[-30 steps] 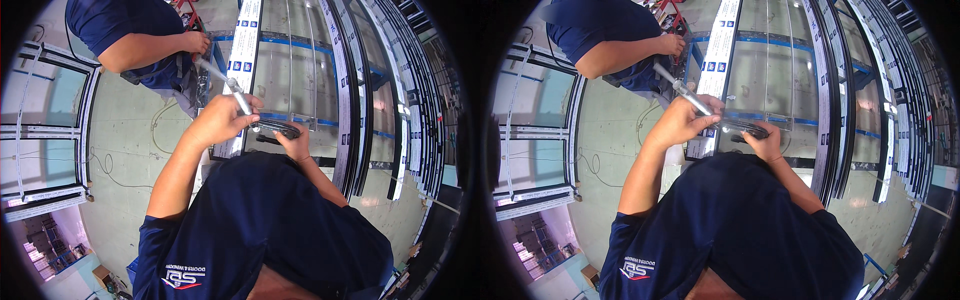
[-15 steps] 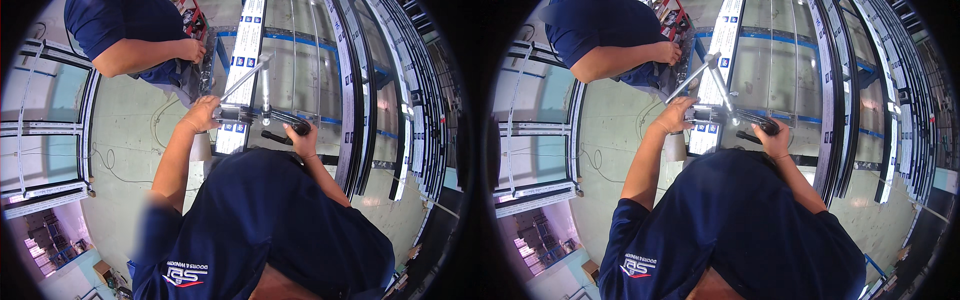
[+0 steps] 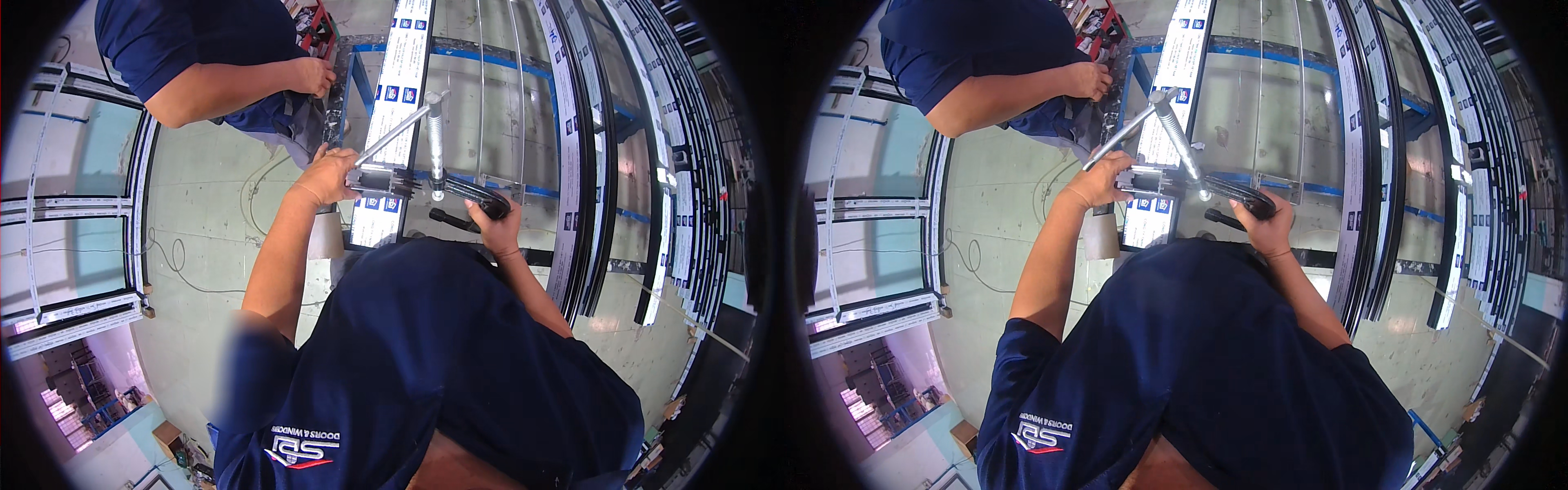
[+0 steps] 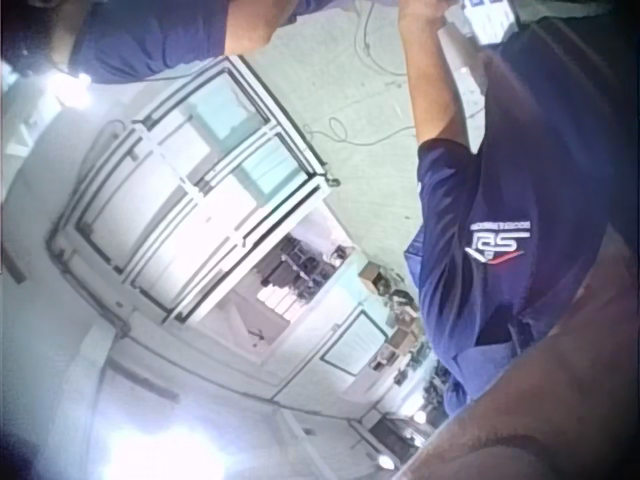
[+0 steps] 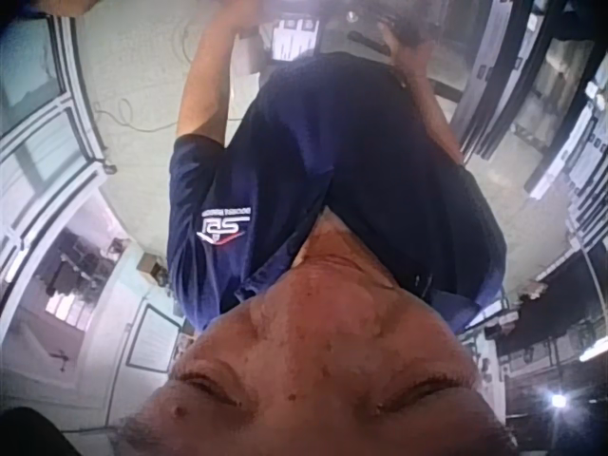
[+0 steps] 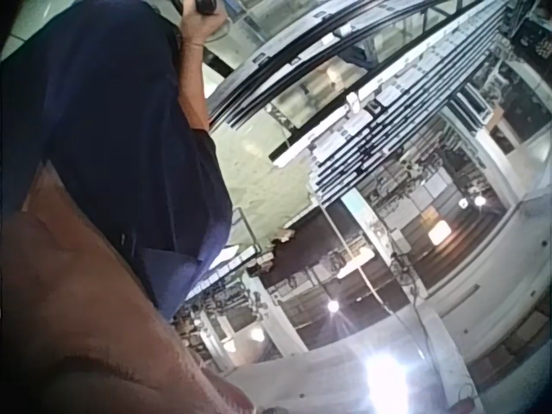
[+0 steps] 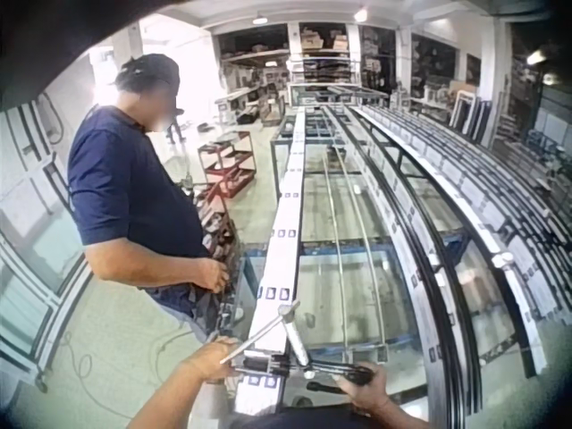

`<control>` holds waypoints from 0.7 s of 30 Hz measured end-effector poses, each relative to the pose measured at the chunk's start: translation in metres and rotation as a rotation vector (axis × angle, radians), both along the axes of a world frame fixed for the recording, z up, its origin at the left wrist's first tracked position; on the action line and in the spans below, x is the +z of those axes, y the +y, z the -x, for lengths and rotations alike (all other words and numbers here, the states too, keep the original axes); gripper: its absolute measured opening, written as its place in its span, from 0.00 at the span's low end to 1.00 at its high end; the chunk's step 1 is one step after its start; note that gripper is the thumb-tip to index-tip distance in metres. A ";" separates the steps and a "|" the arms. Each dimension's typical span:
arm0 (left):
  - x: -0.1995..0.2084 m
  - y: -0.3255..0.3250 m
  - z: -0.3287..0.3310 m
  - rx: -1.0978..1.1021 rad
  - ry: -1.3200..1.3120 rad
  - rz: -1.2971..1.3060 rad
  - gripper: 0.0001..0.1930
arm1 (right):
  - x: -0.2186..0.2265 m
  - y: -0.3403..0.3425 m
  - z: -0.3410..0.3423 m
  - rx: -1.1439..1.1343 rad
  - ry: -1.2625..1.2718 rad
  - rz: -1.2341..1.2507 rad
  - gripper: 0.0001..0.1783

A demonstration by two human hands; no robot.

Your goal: Measure and assemble metal window frame components using a clamp and vernier caliper.

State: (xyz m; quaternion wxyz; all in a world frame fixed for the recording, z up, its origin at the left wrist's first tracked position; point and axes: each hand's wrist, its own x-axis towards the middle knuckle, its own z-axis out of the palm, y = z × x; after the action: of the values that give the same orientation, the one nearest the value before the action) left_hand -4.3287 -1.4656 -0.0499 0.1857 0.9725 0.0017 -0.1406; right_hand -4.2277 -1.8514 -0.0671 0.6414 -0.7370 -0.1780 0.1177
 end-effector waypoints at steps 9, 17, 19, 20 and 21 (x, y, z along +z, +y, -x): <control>-0.010 0.005 -0.002 -0.002 -0.011 0.074 0.39 | 0.007 0.004 0.001 0.000 0.002 0.021 0.08; -0.010 -0.002 -0.001 0.006 -0.029 0.087 0.37 | 0.001 0.003 0.001 -0.008 0.010 0.010 0.09; -0.008 -0.003 -0.001 0.017 -0.030 0.094 0.35 | -0.001 0.002 0.000 0.008 0.013 0.026 0.09; -0.006 -0.004 -0.002 0.023 -0.029 0.107 0.35 | -0.001 0.002 0.001 0.009 0.013 0.026 0.09; -0.004 -0.006 -0.002 0.029 -0.029 0.120 0.34 | -0.001 0.002 0.002 0.000 0.017 0.024 0.09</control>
State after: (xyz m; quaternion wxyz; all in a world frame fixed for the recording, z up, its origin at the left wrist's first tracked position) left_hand -4.3268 -1.4715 -0.0535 0.2456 0.9614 0.0048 -0.1238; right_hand -4.2299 -1.8496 -0.0680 0.6339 -0.7437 -0.1710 0.1259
